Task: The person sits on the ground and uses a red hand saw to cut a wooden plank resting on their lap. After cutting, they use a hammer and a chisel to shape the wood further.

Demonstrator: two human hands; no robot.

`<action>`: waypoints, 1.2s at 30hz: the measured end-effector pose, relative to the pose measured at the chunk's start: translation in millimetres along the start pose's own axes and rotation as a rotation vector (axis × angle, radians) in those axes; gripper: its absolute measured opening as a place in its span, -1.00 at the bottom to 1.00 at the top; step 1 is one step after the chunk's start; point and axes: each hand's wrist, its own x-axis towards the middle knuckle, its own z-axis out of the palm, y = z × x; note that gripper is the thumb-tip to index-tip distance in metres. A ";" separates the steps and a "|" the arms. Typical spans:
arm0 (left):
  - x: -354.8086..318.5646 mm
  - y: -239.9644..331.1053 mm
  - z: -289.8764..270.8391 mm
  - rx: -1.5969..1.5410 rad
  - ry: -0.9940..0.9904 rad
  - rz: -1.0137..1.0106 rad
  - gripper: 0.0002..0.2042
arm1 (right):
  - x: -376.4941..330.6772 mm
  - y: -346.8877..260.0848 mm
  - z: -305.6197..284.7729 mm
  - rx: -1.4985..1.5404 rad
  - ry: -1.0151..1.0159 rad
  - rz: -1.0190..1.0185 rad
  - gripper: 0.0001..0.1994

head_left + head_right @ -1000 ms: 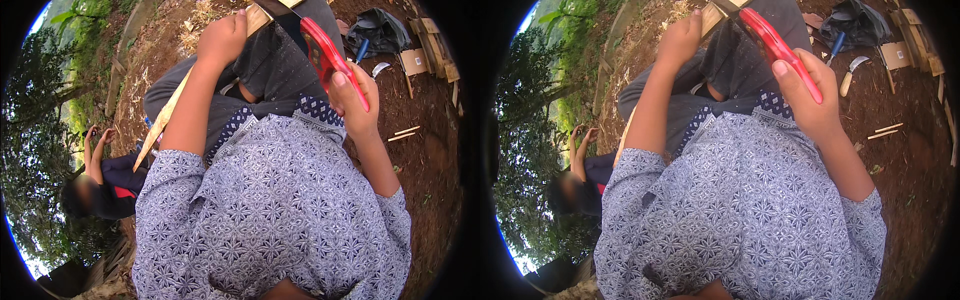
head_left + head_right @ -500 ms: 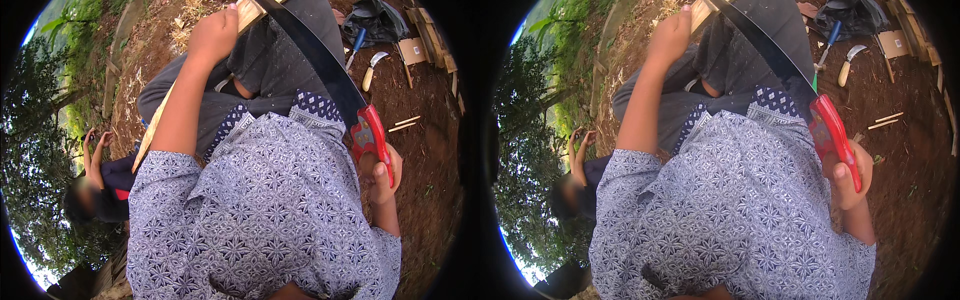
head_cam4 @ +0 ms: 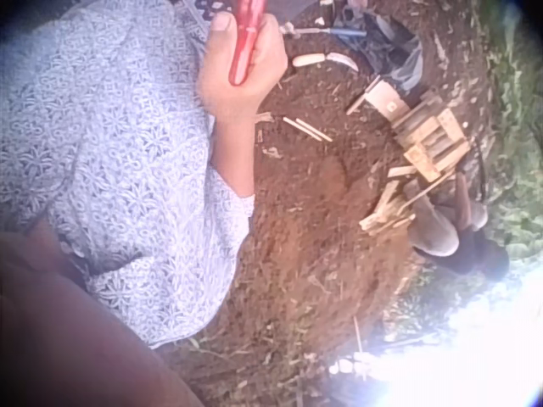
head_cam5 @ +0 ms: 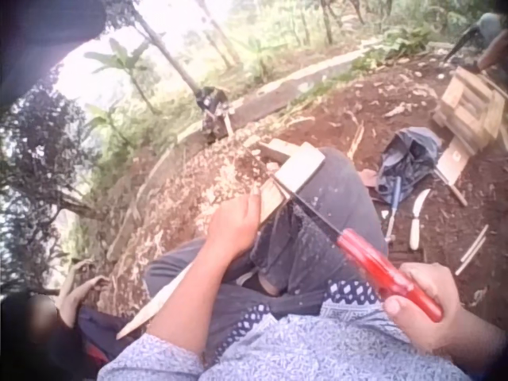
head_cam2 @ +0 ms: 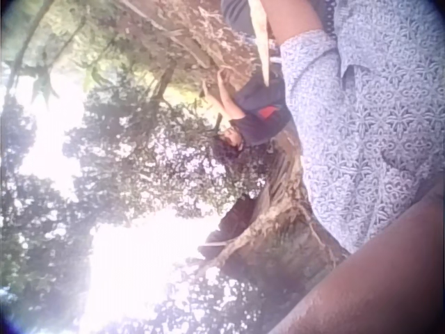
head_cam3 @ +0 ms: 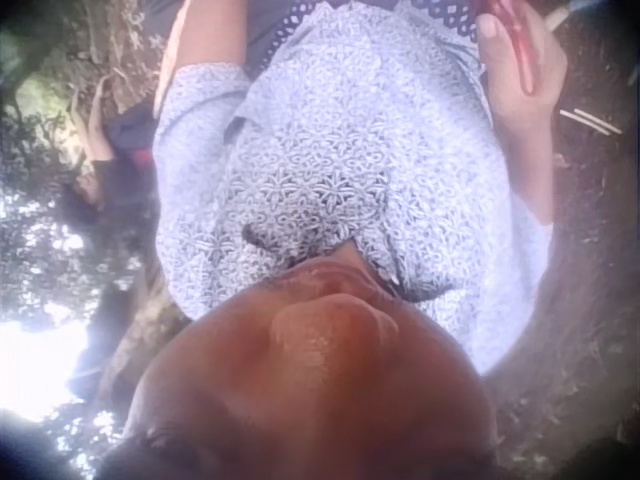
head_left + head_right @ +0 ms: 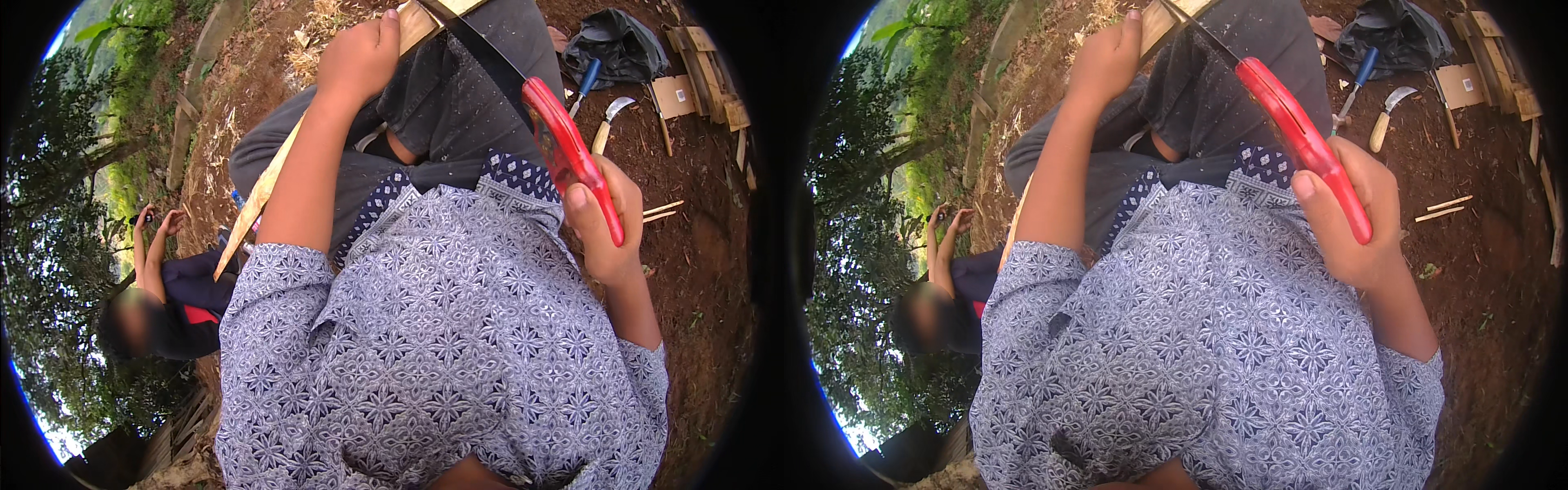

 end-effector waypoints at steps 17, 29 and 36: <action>-3.4 7.9 1.2 0.097 0.047 0.050 -0.44 | 83.6 15.8 41.9 -0.219 -0.033 -0.338 -0.75; -1.3 6.9 -6.0 -0.009 -0.034 0.025 -0.42 | -23.0 40.7 -6.4 -0.299 -0.066 -0.149 -0.70; -5.2 13.2 -6.7 -0.017 -0.002 0.046 -0.43 | -7.1 26.1 -18.0 0.062 0.141 -0.098 -0.61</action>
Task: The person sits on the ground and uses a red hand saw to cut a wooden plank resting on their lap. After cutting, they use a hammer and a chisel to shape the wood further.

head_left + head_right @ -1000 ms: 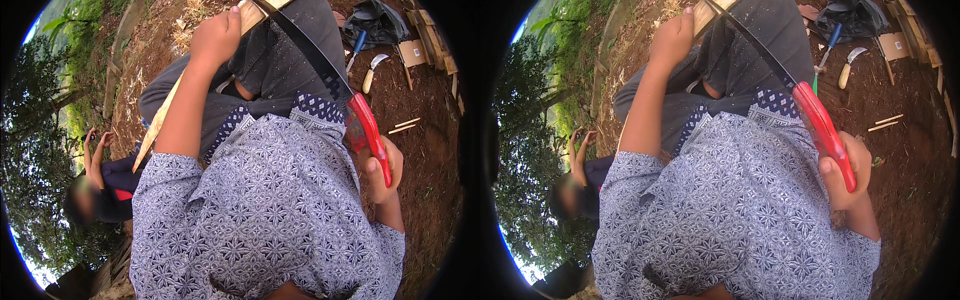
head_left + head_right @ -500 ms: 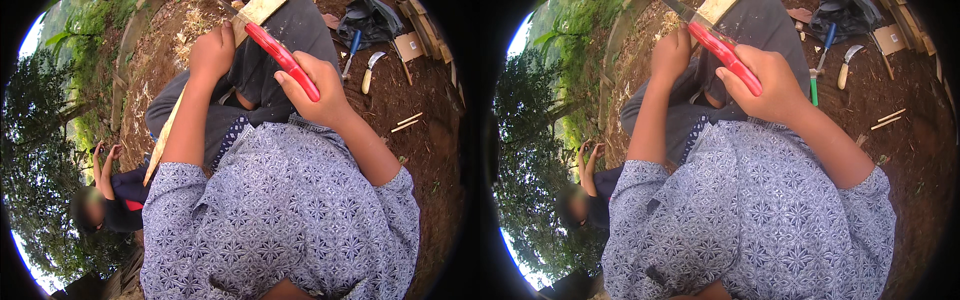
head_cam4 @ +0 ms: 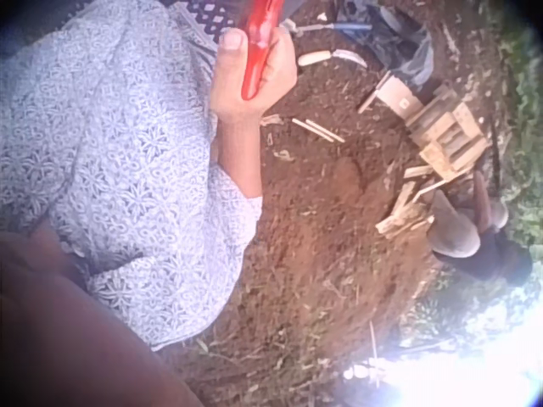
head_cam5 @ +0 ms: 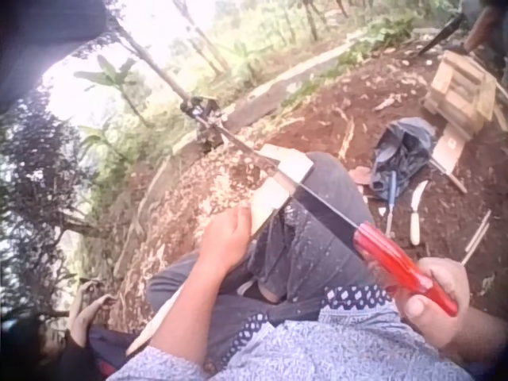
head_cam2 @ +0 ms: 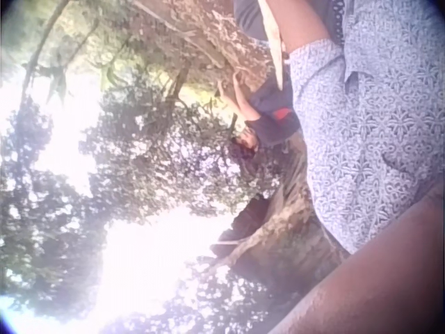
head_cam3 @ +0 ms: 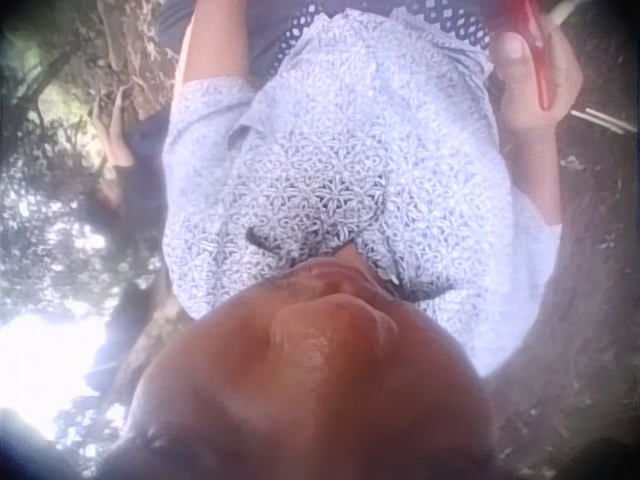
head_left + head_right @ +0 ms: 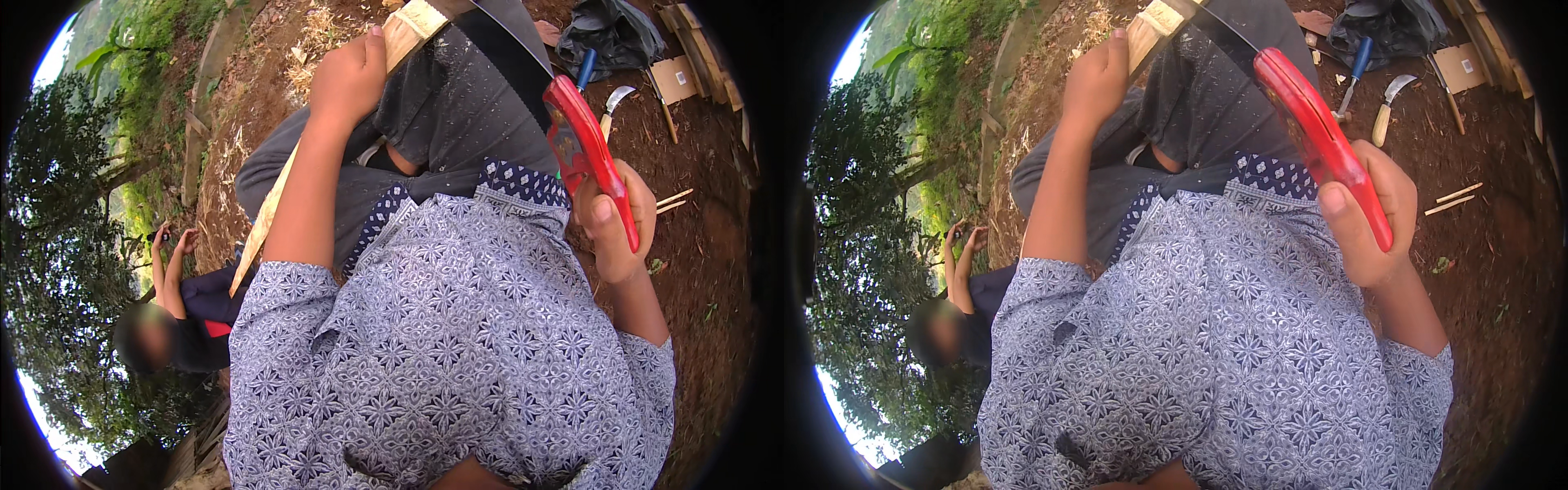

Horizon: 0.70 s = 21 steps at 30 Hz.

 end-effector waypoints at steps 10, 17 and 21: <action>-2.5 -3.5 1.8 -0.018 0.010 -0.010 -0.42 | 55.6 50.6 15.7 0.729 -0.048 0.102 -0.68; 2.0 -8.2 -1.3 -0.086 -0.036 -0.035 -0.42 | 55.4 63.0 11.6 1.007 -0.075 0.273 -0.66; 1.0 -9.9 0.2 -0.083 -0.020 -0.029 -0.43 | 50.9 58.2 16.4 1.100 -0.056 0.325 -0.65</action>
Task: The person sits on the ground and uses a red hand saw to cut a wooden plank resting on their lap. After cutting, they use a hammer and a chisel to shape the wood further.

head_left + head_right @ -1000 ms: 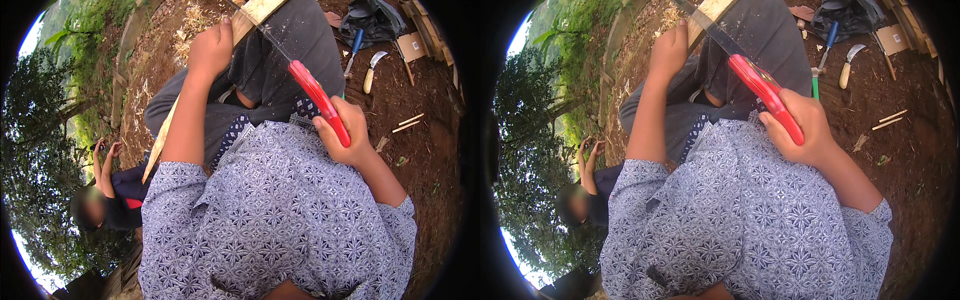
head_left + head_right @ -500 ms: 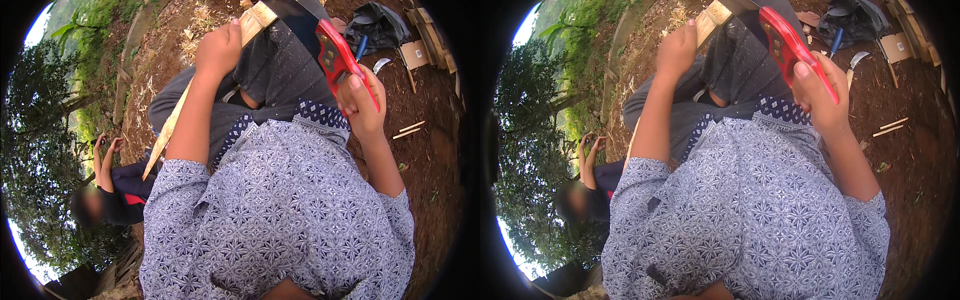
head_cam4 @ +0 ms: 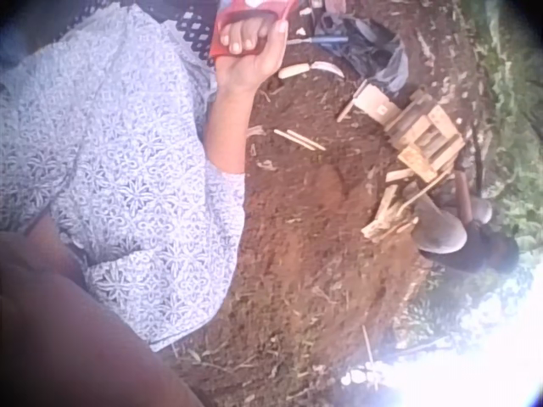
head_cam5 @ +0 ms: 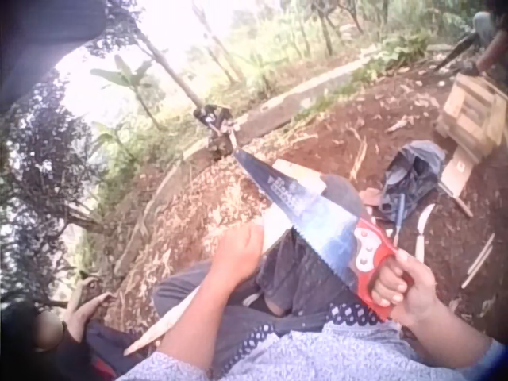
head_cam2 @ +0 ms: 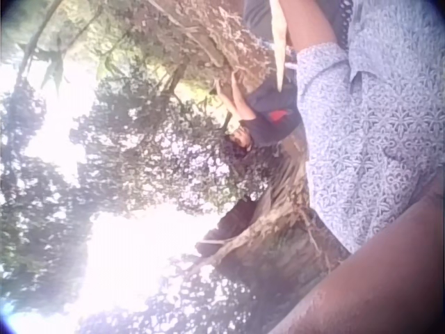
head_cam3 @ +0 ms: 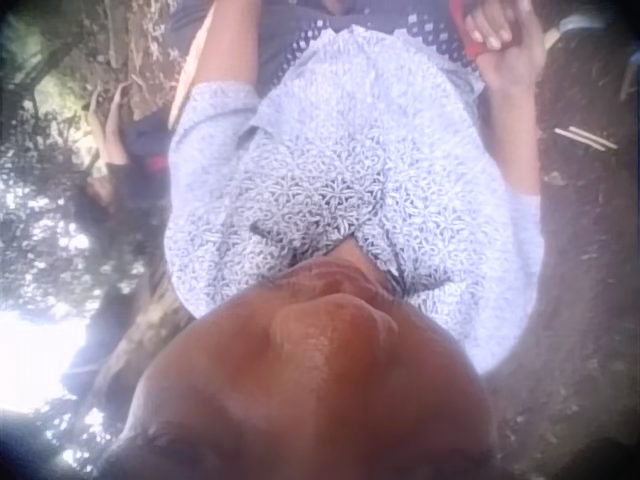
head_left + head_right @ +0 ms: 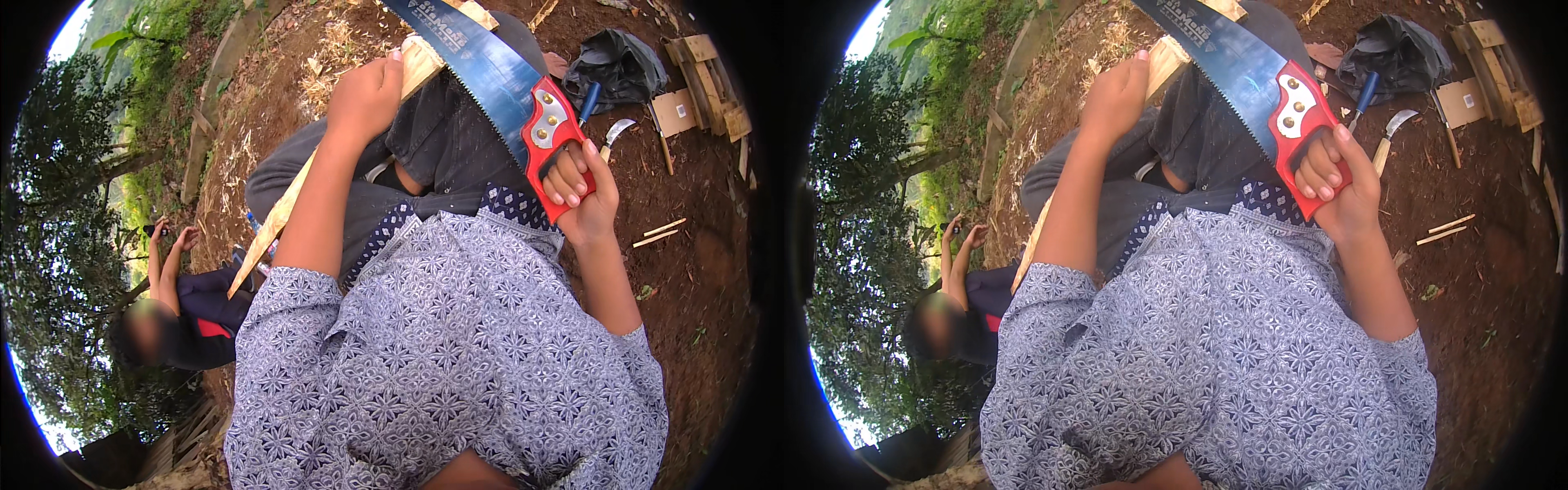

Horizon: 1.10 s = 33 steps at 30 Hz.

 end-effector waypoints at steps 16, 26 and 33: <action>-1.0 4.2 9.1 -0.020 0.274 0.359 -0.50 | 0.1 -56.6 22.2 -0.123 -0.005 -0.438 -0.69; 8.7 10.7 -52.0 0.357 0.275 0.131 -0.45 | -11.5 -32.8 -11.1 -0.231 0.199 -0.406 -0.72; 30.4 -23.9 -53.0 0.451 0.268 0.124 -0.54 | 2.2 -26.3 -1.6 -0.252 0.205 -0.376 -0.74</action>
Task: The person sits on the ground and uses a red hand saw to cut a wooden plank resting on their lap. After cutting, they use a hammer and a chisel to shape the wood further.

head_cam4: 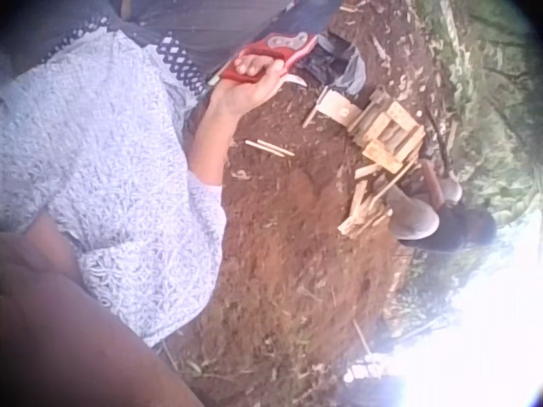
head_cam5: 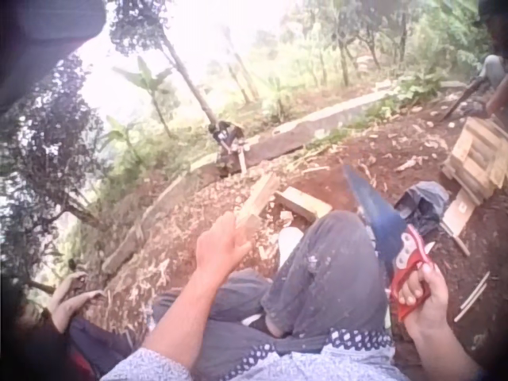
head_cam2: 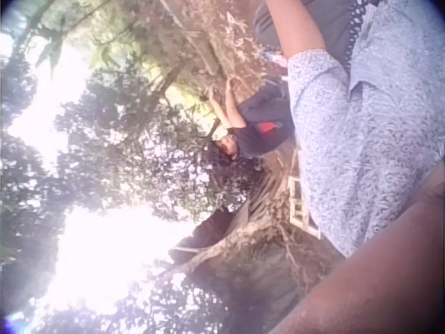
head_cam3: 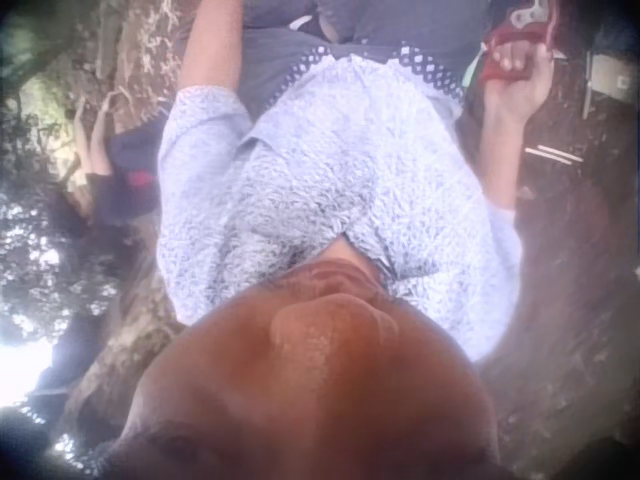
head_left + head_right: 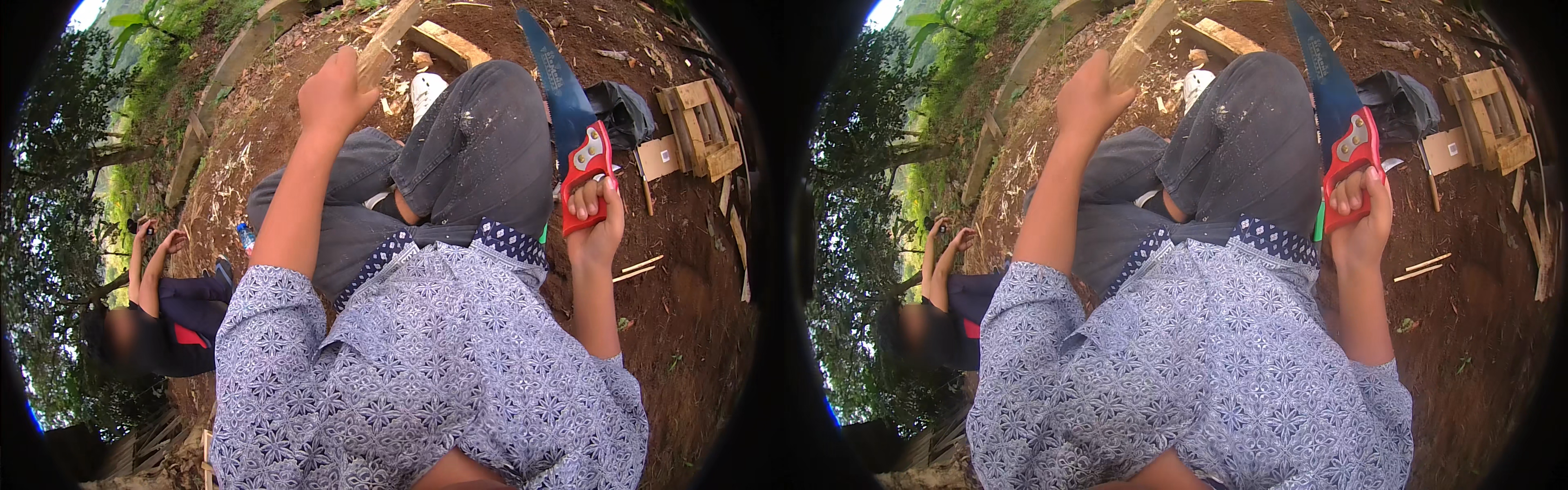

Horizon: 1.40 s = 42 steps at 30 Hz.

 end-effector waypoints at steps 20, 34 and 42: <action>-14.6 46.1 -25.1 -0.829 -0.216 0.265 -0.13 | 22.1 -4.9 -16.2 -0.172 0.190 -0.235 -0.73; -85.1 135.4 -31.6 -0.399 -0.290 0.391 -0.14 | -18.6 -3.9 -136.3 -1.263 0.526 -0.330 -0.63; -92.2 144.8 -27.0 -0.266 -0.170 0.427 -0.20 | -46.6 57.3 -171.0 -1.417 0.465 -0.249 -0.55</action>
